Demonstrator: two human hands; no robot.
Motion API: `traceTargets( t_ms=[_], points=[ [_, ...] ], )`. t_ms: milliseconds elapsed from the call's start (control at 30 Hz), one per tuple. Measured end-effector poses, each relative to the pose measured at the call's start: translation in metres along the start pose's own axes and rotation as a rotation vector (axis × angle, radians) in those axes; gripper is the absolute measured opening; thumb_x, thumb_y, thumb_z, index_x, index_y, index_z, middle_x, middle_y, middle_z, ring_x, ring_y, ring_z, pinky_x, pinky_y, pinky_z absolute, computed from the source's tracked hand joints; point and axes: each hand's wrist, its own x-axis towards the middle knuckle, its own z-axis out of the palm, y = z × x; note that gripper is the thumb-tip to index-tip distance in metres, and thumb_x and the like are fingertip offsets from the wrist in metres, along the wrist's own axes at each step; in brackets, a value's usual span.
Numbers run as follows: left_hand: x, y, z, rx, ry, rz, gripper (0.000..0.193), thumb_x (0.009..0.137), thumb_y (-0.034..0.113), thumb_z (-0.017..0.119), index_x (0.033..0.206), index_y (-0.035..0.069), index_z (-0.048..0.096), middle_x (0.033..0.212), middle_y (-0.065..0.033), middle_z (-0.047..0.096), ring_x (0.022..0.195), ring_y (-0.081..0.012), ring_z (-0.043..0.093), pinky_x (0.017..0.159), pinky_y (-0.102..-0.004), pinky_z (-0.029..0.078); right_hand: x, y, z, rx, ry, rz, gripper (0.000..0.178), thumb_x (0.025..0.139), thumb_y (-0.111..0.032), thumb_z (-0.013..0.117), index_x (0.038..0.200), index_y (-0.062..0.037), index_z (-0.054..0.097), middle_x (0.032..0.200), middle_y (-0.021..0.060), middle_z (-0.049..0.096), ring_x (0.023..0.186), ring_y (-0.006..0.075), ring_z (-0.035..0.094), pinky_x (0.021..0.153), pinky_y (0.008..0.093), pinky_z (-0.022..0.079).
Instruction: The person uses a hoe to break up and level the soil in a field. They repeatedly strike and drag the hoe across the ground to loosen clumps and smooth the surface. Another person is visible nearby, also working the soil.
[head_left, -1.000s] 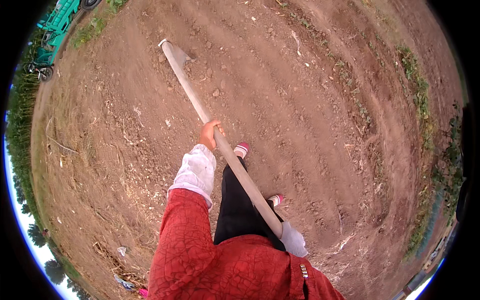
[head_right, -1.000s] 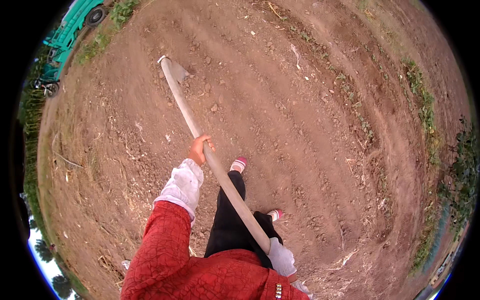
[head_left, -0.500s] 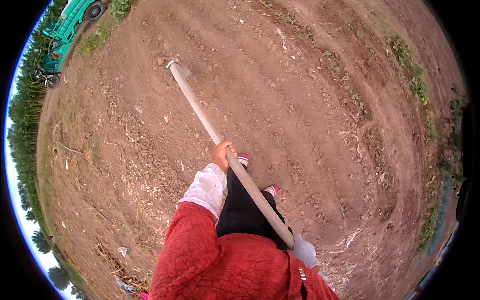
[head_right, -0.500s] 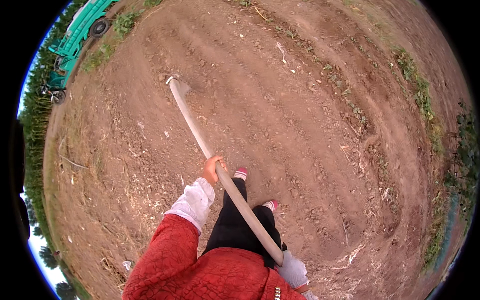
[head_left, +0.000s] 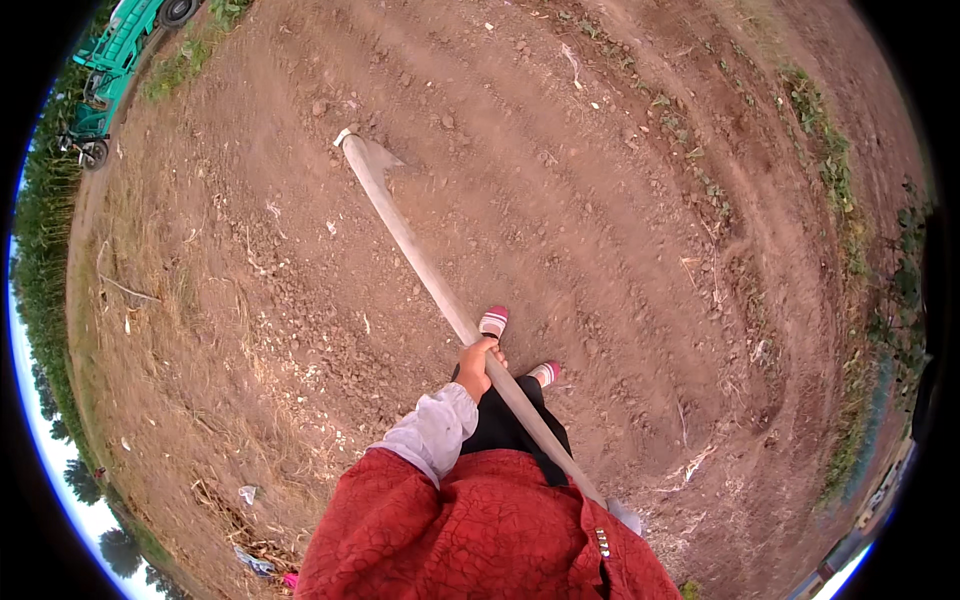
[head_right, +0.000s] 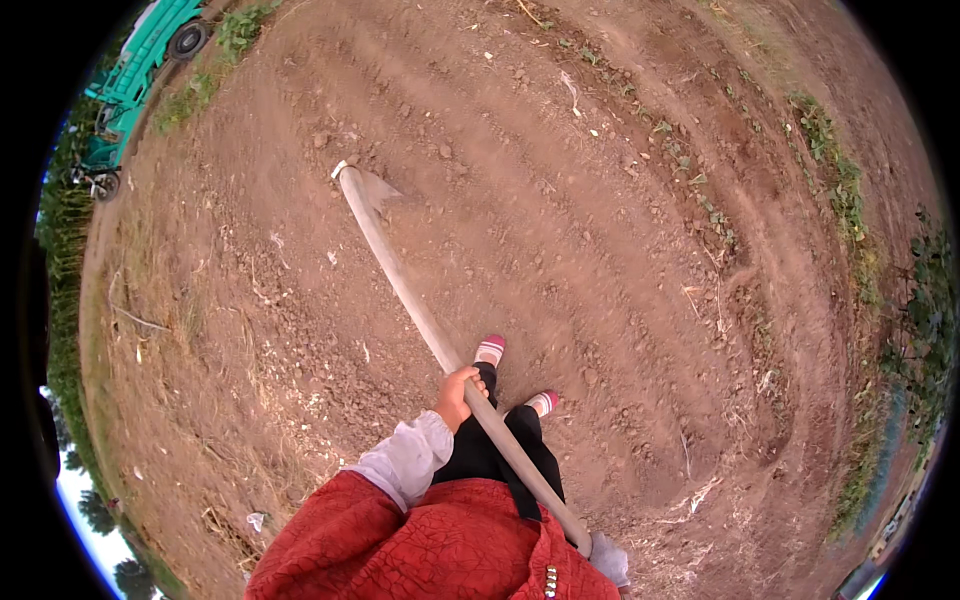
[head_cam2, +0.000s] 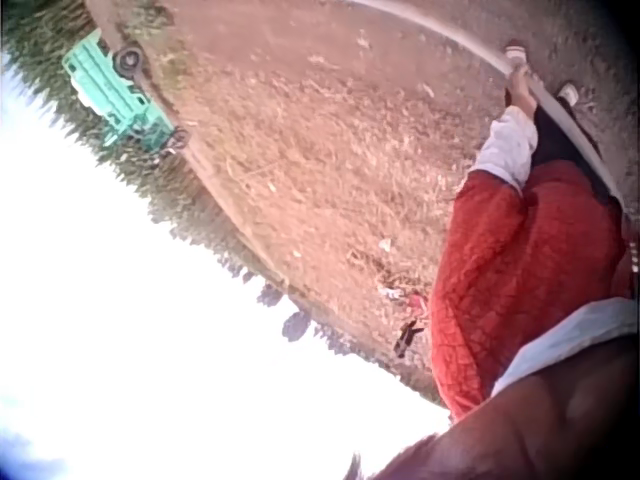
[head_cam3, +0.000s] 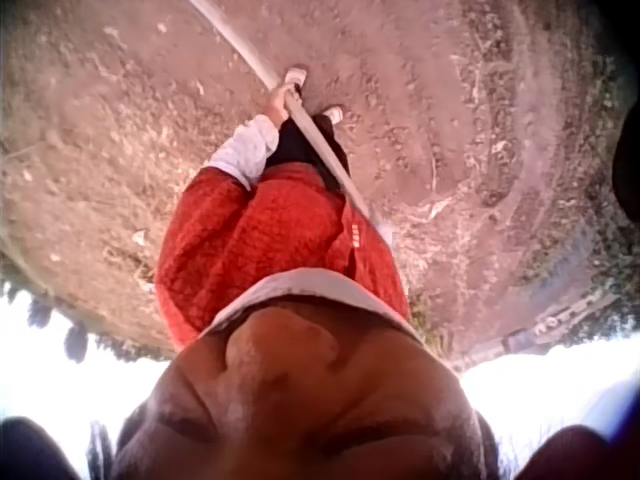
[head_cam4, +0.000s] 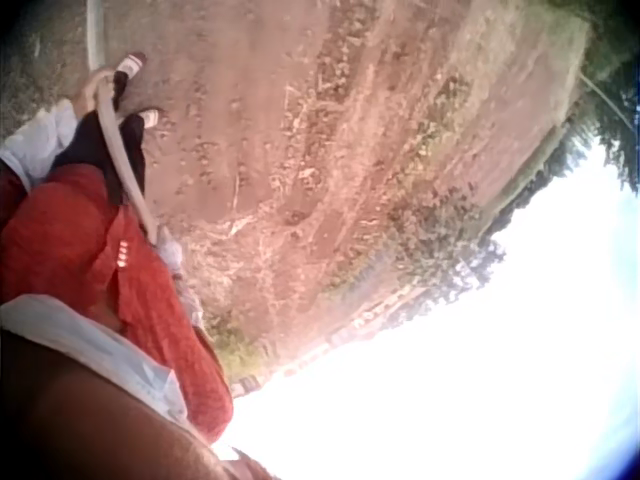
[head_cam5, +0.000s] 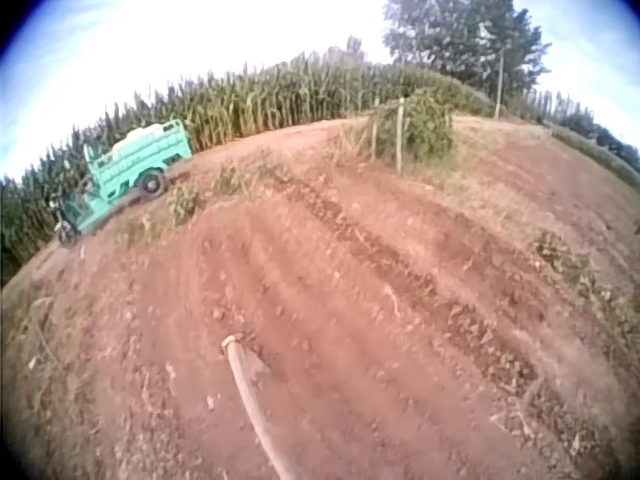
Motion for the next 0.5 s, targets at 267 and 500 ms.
traceTargets(
  t_ms=[267,500],
  points=[
    [0.004,0.099,0.033,0.058,-0.055,0.153,0.012,0.067,0.009,0.055,0.065,0.006,0.043,0.056,-0.0049,0.041,0.047,-0.018,0.044,0.047,-0.0334,0.041,0.056,-0.072,-0.017,0.0,0.068,-0.095,0.033,0.067,-0.032,0.057,0.086,-0.0074,0.047,0.068,0.0191,0.056,0.066,0.0357,0.056,0.055,0.0443,0.043],
    [0.028,0.214,0.072,0.139,-0.073,0.357,0.011,0.068,0.009,0.054,0.065,0.008,0.044,0.056,-0.003,0.043,0.047,-0.0156,0.044,0.047,-0.0316,0.041,0.121,-0.167,-0.063,0.025,0.2,-0.238,0.028,0.066,-0.028,0.057,0.084,-0.008,0.048,0.067,0.016,0.056,0.061,0.0341,0.056,0.054,0.0433,0.044]
  ],
)
